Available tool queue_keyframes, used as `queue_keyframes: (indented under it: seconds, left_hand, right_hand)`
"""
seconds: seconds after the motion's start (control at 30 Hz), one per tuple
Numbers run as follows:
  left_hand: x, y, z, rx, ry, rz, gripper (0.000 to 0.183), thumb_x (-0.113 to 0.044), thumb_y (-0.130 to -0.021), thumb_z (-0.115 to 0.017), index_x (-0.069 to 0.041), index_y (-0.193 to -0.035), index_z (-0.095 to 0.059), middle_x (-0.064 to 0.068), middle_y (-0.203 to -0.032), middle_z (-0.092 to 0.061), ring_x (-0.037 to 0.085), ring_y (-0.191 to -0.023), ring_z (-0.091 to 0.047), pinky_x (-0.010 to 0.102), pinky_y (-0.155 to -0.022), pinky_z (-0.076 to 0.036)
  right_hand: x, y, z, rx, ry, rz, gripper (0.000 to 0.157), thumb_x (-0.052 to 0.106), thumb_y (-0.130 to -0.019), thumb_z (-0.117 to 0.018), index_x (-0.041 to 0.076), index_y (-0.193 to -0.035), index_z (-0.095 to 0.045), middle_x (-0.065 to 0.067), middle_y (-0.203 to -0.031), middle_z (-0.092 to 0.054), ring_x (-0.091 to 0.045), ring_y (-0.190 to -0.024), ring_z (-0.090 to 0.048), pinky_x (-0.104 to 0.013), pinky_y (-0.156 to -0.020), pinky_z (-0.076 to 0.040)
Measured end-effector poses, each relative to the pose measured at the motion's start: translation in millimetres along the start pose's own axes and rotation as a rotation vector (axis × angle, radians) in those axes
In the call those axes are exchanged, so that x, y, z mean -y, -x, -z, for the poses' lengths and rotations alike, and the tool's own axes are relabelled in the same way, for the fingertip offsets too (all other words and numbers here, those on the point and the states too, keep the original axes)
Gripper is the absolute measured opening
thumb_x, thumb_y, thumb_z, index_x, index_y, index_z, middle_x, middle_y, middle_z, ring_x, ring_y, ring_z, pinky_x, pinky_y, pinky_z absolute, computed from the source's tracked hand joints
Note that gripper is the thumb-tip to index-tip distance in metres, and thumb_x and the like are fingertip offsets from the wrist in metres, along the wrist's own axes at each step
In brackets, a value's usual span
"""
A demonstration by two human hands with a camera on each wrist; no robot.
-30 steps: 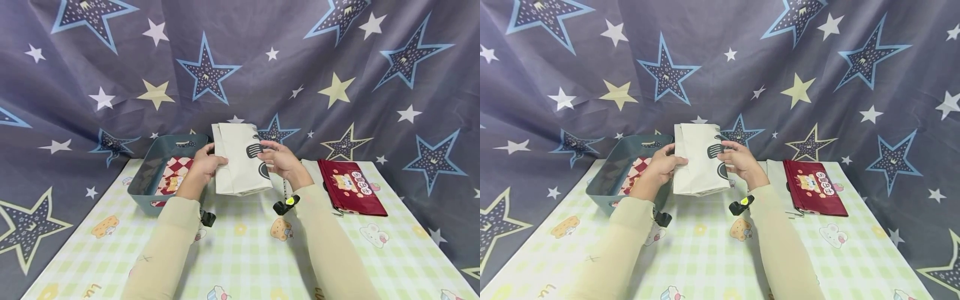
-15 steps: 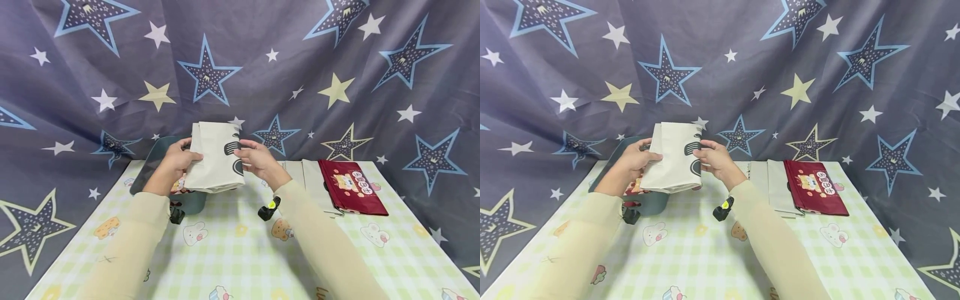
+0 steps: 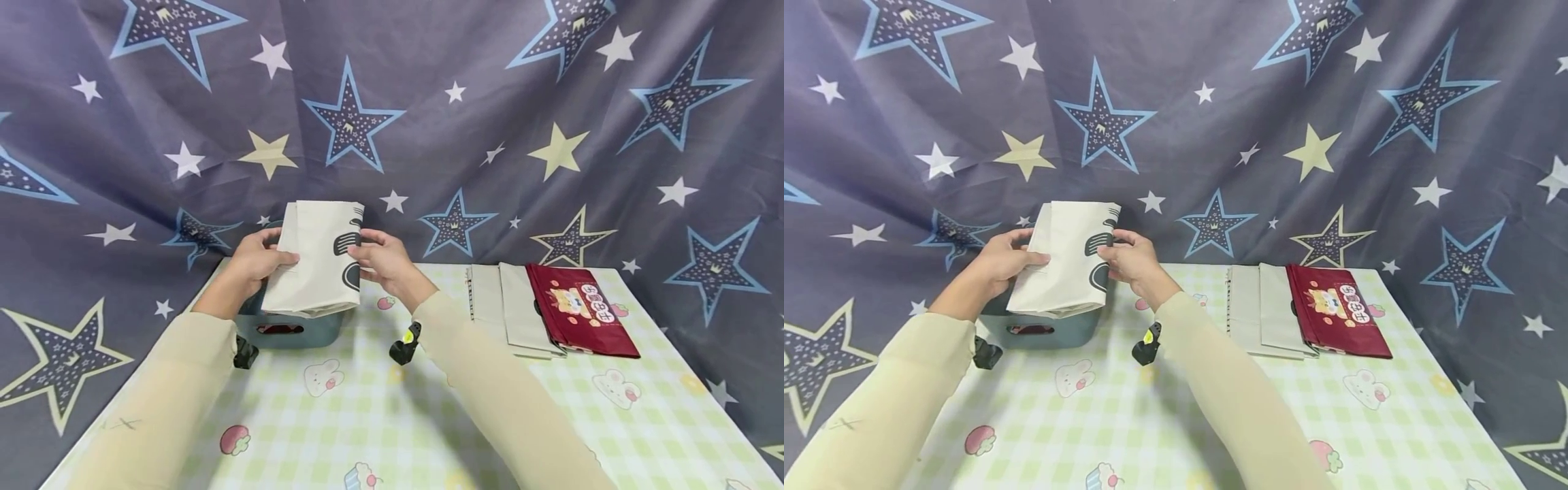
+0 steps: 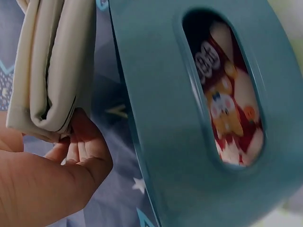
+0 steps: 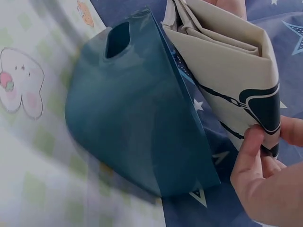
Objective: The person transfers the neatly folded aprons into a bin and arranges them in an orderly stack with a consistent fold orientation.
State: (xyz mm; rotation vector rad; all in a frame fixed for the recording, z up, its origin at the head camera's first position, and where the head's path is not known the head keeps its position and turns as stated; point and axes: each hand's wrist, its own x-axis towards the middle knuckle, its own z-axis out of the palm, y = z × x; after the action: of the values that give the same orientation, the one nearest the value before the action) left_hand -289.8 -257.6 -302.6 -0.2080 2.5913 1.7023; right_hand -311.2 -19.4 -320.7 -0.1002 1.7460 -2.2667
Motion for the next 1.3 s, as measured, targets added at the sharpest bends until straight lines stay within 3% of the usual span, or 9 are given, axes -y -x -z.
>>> queue_keyframes:
  seconds: [0.2,0.47,0.73,0.9,1.0,1.17,1.3]
  left_hand:
    - [7.4,-4.0,15.7,-0.015,-0.01,0.012,0.082,-0.008,-0.098,-0.067,-0.013,-0.165,-0.02,0.024,-0.145,-0.043,0.037,-0.121,-0.054,0.046,-0.094,-0.052]
    - [21.9,-7.9,31.5,-0.048,-0.042,0.022,0.08,-0.01,-0.098,-0.069,-0.013,-0.164,-0.024,0.02,-0.139,-0.045,0.034,-0.117,-0.055,0.041,-0.09,-0.053]
    - [28.1,-15.0,39.2,-0.077,-0.059,0.011,0.077,-0.01,-0.098,-0.068,-0.012,-0.163,-0.026,0.024,-0.145,-0.044,0.038,-0.121,-0.054,0.045,-0.094,-0.051]
    - [31.1,-18.2,40.6,-0.096,-0.048,0.016,0.076,-0.008,-0.097,-0.068,-0.011,-0.162,-0.029,0.024,-0.146,-0.045,0.037,-0.122,-0.054,0.043,-0.093,-0.051]
    - [31.7,-18.0,41.2,-0.111,-0.061,0.015,0.076,-0.008,-0.097,-0.068,-0.01,-0.162,-0.029,0.025,-0.148,-0.045,0.036,-0.123,-0.054,0.044,-0.095,-0.051]
    - [30.1,-15.6,42.9,-0.156,-0.107,-0.015,0.07,-0.011,-0.101,-0.061,-0.006,-0.162,-0.027,0.026,-0.151,-0.043,0.037,-0.129,-0.051,0.047,-0.101,-0.048]
    - [28.4,-14.6,43.6,-0.139,-0.104,-0.024,0.068,-0.015,-0.103,-0.057,-0.006,-0.162,-0.026,0.026,-0.152,-0.042,0.04,-0.131,-0.05,0.046,-0.1,-0.049]
  right_hand:
    - [-7.9,-8.0,-16.1,0.05,-0.041,0.018,0.063,-0.005,-0.091,-0.071,0.006,-0.149,-0.049,-0.016,-0.131,-0.065,-0.016,-0.083,-0.067,-0.031,-0.077,-0.057]
    - [-19.9,-15.6,-31.1,0.091,-0.058,0.03,0.062,-0.012,-0.091,-0.066,-0.003,-0.149,-0.046,-0.023,-0.14,-0.059,-0.016,-0.087,-0.068,-0.027,-0.075,-0.058]
    - [-22.9,-23.2,-37.3,0.151,-0.039,0.019,0.065,-0.008,-0.096,-0.063,0.0,-0.155,-0.039,-0.022,-0.149,-0.051,-0.024,-0.114,-0.065,-0.038,-0.098,-0.054]
    - [-24.6,-26.2,-38.7,0.176,-0.02,0.002,0.066,-0.007,-0.098,-0.061,0.001,-0.157,-0.035,-0.021,-0.152,-0.047,-0.031,-0.125,-0.06,-0.043,-0.104,-0.05]
    - [-24.2,-26.1,-37.9,0.144,0.104,0.049,0.062,-0.002,-0.099,-0.062,0.001,-0.156,-0.038,-0.022,-0.152,-0.047,-0.031,-0.129,-0.057,-0.041,-0.105,-0.05]
    - [-19.6,-22.2,-34.6,-0.027,0.397,0.179,0.047,0.012,-0.101,-0.063,0.002,-0.146,-0.054,-0.019,-0.146,-0.054,-0.027,-0.134,-0.052,-0.038,-0.106,-0.048]
    - [-18.5,-21.3,-31.3,-0.063,0.401,0.191,0.042,0.013,-0.102,-0.062,0.001,-0.142,-0.058,-0.017,-0.143,-0.056,-0.026,-0.131,-0.054,-0.038,-0.105,-0.049]
